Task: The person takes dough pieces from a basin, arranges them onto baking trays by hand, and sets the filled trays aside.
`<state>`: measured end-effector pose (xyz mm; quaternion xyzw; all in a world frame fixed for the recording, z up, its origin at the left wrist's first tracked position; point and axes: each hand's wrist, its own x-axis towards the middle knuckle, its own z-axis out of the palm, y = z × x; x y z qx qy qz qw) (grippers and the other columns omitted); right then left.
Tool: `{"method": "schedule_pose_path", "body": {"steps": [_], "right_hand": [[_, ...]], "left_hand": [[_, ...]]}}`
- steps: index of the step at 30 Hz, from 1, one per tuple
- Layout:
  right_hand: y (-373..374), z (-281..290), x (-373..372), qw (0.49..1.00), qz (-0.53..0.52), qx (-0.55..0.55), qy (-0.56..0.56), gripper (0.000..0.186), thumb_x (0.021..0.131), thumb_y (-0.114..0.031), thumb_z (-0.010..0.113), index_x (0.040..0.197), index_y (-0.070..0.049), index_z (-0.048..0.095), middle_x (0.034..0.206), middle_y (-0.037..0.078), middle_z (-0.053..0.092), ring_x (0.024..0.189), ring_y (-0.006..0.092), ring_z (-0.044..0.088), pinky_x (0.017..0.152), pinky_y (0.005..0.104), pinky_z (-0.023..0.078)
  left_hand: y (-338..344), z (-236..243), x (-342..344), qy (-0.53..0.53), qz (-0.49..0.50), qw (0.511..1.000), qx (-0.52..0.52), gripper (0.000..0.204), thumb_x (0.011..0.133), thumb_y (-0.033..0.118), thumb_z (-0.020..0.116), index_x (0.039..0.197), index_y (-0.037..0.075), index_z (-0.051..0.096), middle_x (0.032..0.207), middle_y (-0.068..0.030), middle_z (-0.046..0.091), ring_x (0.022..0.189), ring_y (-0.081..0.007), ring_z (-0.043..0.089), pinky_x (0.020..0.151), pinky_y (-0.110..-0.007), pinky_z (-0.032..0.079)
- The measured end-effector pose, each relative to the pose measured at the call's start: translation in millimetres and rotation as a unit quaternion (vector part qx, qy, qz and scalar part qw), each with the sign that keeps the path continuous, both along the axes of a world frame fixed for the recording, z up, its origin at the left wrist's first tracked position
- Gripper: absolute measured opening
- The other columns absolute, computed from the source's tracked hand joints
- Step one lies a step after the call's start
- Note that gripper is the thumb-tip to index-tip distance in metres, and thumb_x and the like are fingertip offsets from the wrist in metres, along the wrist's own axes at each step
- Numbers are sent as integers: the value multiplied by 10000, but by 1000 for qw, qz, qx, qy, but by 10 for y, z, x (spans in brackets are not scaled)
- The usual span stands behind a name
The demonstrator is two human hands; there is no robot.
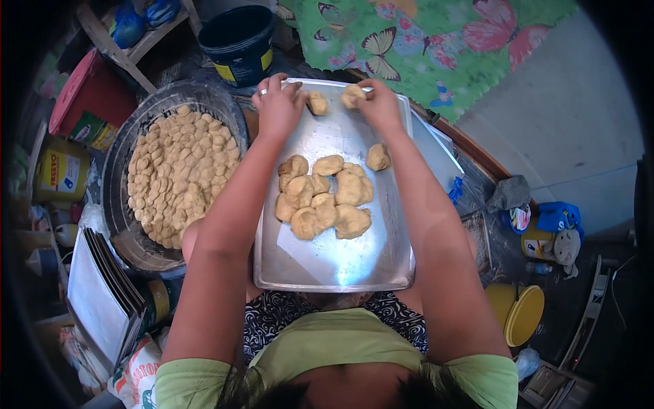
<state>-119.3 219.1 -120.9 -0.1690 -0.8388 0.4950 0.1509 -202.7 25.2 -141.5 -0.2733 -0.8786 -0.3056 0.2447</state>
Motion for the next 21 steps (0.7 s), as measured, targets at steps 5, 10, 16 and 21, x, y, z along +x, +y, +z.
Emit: {"method": "schedule_pose_path", "body": {"steps": [5, 10, 16, 21], "right_hand": [[-100, 239, 134, 962, 67, 232, -127, 440, 724, -318, 704, 1077, -74, 608, 1015, 170, 641, 959, 337, 603, 816, 410, 471], [362, 90, 503, 905, 344, 160, -192, 492, 574, -190, 802, 1008, -48, 620, 959, 111, 621, 859, 276, 605, 776, 350, 470], [537, -228, 61, 991, -41, 128, 15, 317, 642, -217, 770, 876, -32, 660, 906, 139, 651, 845, 266, 624, 727, 343, 487], [422, -308, -39, 972, -59, 227, 28, 212, 741, -174, 671, 907, -43, 687, 900, 158, 656, 828, 313, 630, 757, 380, 492]], "left_hand": [[72, 46, 89, -2, -68, 979, -191, 318, 793, 228, 610, 1099, 146, 642, 1003, -60, 617, 1074, -240, 479, 906, -484, 270], [307, 43, -84, 29, -73, 978, -193, 370, 782, 253, 618, 1140, 159, 619, 1010, -32, 623, 1058, -219, 491, 887, -477, 271], [685, 87, 41, 90, -156, 966, -186, 367, 768, 311, 632, 1105, 166, 642, 972, -16, 635, 1032, -206, 506, 864, -455, 293], [813, -19, 120, 48, -156, 960, -226, 355, 772, 359, 631, 1074, 175, 661, 937, -11, 626, 1041, -195, 497, 875, -465, 298]]}}
